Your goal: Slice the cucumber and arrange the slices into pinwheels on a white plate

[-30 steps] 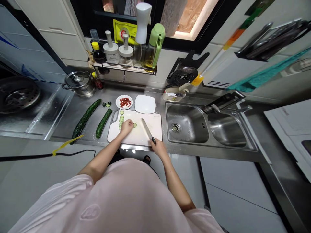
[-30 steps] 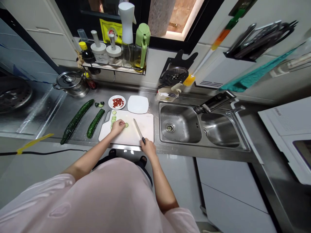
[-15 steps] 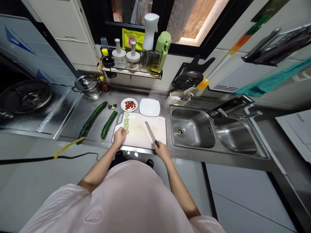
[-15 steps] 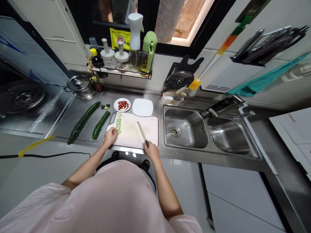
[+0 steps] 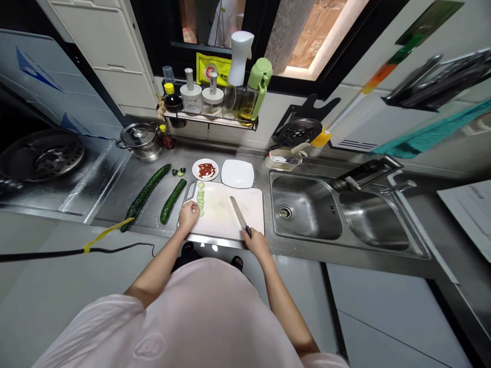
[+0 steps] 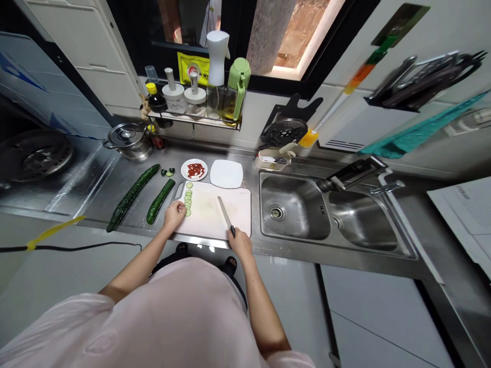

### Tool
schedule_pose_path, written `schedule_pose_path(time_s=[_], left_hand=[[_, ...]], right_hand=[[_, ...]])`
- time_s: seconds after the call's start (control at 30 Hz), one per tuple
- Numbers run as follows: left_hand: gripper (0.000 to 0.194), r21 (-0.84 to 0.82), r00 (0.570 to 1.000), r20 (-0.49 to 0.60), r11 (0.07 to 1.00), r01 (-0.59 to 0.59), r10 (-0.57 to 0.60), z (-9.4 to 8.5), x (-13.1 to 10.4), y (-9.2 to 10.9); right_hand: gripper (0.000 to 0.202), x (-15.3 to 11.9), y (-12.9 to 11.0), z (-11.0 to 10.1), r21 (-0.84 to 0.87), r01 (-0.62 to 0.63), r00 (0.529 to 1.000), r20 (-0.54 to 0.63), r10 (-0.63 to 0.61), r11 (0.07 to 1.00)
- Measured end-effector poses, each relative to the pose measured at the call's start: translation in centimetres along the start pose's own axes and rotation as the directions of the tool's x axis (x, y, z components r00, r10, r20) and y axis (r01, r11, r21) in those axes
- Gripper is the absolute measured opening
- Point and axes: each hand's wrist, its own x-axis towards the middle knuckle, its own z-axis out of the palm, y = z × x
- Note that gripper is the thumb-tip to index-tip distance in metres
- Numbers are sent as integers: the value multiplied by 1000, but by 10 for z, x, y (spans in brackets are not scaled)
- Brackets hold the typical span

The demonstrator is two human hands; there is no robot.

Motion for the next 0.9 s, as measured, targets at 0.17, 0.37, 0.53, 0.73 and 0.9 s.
schedule_pose_path(time_s=[0.17, 0.37, 0.53, 0.73, 0.9], left_hand=[[25, -24, 994, -103, 999, -24, 21, 3, 36, 11], [34, 78, 997, -71, 996, 36, -30, 2, 72, 29], [37, 211, 998, -35, 975, 66, -59, 6, 89, 38], [30, 263, 998, 8, 963, 55, -59, 13, 100, 38], [23, 177, 996, -37, 980, 86, -81, 13, 106, 35]], right_hand=[[46, 4, -2, -3, 34, -10, 999, 33, 9, 999], [46, 4, -4, -1, 20, -21, 999, 43, 20, 1000], [46, 5, -3, 1, 29, -12, 999, 34, 11, 999], [47, 7, 0, 2, 34, -7, 999, 42, 6, 999], [48, 8, 1, 4, 42, -13, 999, 51, 11, 999]])
